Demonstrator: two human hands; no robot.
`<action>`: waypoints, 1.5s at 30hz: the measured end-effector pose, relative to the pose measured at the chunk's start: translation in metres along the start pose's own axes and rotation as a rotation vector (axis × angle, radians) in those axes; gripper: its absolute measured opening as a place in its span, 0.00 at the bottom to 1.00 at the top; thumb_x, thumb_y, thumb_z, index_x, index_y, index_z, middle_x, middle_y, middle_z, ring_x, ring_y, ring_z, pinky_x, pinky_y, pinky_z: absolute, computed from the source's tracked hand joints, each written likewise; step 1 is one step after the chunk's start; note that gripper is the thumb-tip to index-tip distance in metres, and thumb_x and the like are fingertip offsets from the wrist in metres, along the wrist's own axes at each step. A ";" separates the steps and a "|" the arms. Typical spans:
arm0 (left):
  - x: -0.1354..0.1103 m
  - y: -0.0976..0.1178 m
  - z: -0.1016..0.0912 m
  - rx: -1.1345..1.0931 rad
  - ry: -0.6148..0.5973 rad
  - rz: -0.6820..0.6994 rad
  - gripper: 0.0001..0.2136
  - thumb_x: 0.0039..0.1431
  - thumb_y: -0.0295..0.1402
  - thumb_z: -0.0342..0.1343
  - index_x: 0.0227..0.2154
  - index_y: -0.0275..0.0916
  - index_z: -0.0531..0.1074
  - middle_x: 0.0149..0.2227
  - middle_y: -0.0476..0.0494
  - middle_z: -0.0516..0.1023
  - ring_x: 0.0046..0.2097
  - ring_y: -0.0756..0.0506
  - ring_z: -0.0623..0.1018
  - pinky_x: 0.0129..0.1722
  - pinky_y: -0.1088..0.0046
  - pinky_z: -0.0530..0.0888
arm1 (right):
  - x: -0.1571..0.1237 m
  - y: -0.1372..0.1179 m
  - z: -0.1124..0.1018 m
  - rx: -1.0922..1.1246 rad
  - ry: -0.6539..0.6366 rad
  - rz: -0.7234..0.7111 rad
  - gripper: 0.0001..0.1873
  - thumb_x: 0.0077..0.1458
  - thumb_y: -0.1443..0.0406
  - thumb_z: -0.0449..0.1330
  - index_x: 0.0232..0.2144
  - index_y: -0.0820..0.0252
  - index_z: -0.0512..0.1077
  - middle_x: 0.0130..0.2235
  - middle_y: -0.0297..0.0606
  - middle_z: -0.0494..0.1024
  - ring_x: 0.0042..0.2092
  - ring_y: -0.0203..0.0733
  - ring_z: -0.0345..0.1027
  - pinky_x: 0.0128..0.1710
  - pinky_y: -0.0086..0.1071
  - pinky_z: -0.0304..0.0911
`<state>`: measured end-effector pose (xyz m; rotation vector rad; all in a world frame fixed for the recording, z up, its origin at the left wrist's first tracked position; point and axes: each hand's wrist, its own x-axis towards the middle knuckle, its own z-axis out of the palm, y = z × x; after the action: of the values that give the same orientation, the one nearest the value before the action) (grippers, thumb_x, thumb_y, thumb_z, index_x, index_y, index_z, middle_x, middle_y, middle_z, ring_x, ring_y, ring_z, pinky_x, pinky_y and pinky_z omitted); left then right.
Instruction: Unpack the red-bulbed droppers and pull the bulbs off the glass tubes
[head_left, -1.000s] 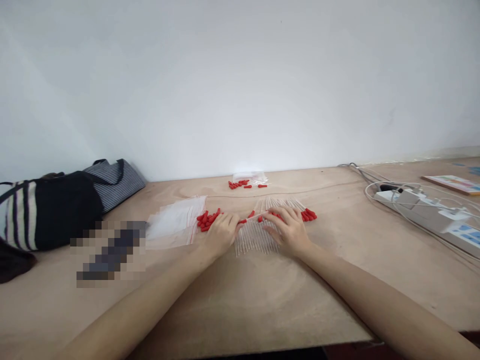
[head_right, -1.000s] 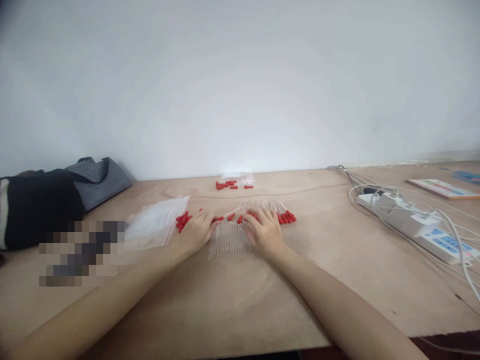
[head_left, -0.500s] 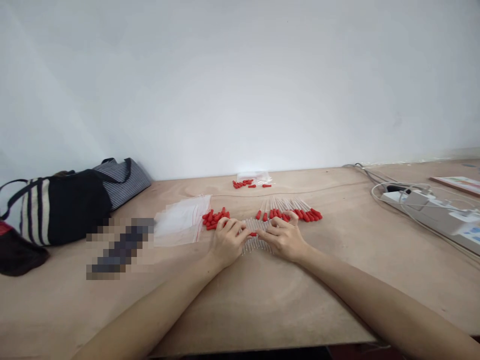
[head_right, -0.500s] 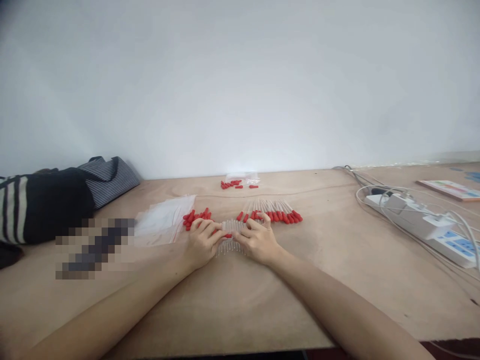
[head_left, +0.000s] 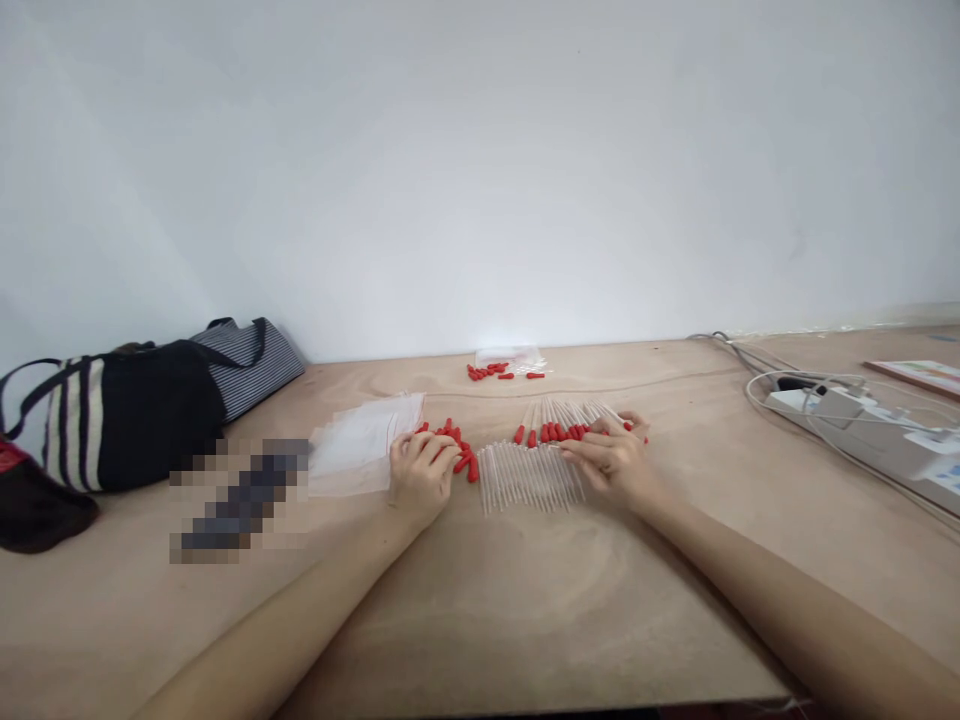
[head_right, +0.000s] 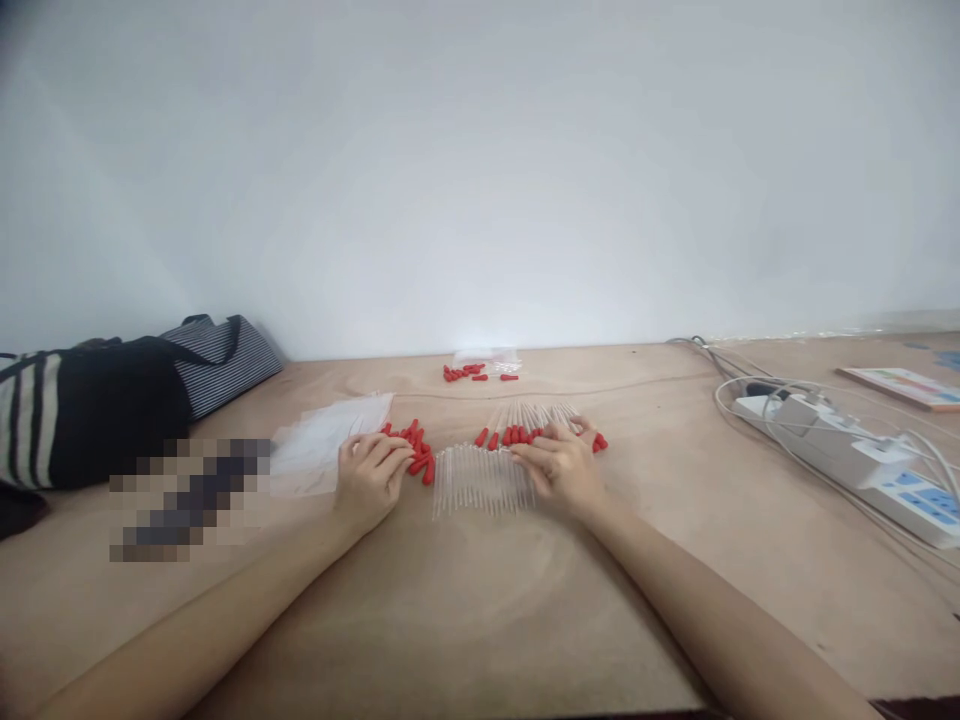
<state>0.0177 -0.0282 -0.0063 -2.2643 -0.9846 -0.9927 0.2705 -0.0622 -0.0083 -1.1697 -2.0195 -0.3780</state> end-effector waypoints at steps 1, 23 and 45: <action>0.001 -0.004 -0.001 -0.036 -0.001 -0.046 0.07 0.56 0.28 0.49 0.28 0.41 0.72 0.32 0.47 0.76 0.37 0.44 0.71 0.41 0.61 0.63 | 0.001 0.004 -0.002 0.020 0.000 0.052 0.11 0.56 0.62 0.51 0.32 0.51 0.74 0.24 0.32 0.75 0.32 0.37 0.61 0.45 0.41 0.41; 0.008 -0.067 -0.011 -0.284 -0.274 -0.856 0.12 0.48 0.43 0.48 0.23 0.39 0.65 0.20 0.50 0.73 0.25 0.47 0.74 0.28 0.75 0.69 | 0.007 0.013 -0.011 0.082 -0.514 0.530 0.11 0.43 0.73 0.50 0.26 0.61 0.72 0.28 0.38 0.75 0.31 0.38 0.67 0.27 0.26 0.53; 0.085 0.013 0.055 -0.195 -0.777 -0.592 0.13 0.47 0.43 0.53 0.19 0.39 0.73 0.24 0.44 0.76 0.32 0.43 0.75 0.29 0.72 0.66 | 0.006 0.004 0.006 0.218 -0.367 0.662 0.05 0.46 0.70 0.56 0.30 0.64 0.68 0.31 0.41 0.75 0.32 0.38 0.69 0.30 0.27 0.60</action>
<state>0.0921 0.0350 0.0235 -2.6332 -2.0394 -0.3757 0.2698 -0.0530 -0.0087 -1.7582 -1.7637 0.4005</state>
